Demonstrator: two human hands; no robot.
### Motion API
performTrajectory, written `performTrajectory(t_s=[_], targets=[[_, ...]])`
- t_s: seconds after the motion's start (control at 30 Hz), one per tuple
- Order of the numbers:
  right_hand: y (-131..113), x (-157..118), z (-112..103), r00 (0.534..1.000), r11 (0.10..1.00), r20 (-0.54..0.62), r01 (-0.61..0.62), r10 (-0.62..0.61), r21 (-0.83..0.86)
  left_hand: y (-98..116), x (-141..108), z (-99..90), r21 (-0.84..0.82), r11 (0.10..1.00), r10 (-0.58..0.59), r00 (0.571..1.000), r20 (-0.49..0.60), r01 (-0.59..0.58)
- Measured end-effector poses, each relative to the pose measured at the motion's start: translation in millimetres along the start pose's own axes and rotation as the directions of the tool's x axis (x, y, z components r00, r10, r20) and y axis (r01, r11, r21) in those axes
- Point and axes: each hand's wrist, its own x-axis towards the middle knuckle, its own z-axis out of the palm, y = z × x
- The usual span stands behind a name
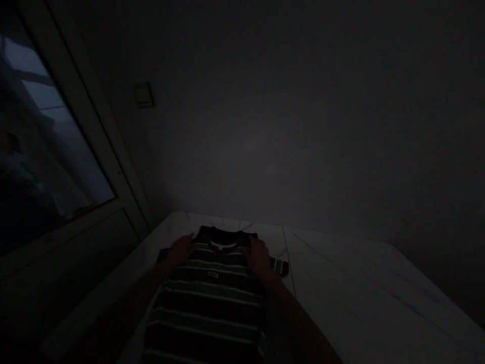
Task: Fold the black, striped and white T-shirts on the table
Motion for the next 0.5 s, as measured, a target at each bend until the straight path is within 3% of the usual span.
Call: performTrajectory(t_s=[0.1, 0.27, 0.4, 0.5], targets=[[-5.2, 9.4, 2.9, 0.997, 0.998, 0.074, 0.001, 0.003, -0.057, 7.7, 5.7, -6.1, 0.021, 1.0, -0.012, 0.996, 0.093, 0.011], [-6.6, -1.3, -18.2, 0.991, 0.995, 0.129, 0.041, -0.029, -0.093, 5.4, -6.2, -41.9, 0.027, 1.0, -0.009, 0.99, 0.141, 0.005], [-22.6, -21.6, -44.6, 0.987, 0.99, 0.151, 0.072, -0.054, -0.117, 2.2, -48.4, -77.3, 0.005, 1.0, -0.021, 0.995, 0.095, 0.02], [-49.1, -46.3, -71.9, 0.972, 0.979, 0.217, 0.128, -0.092, -0.159, -0.4, -101.3, -110.7, -0.078, 0.997, -0.026, 0.999, -0.038, 0.023]])
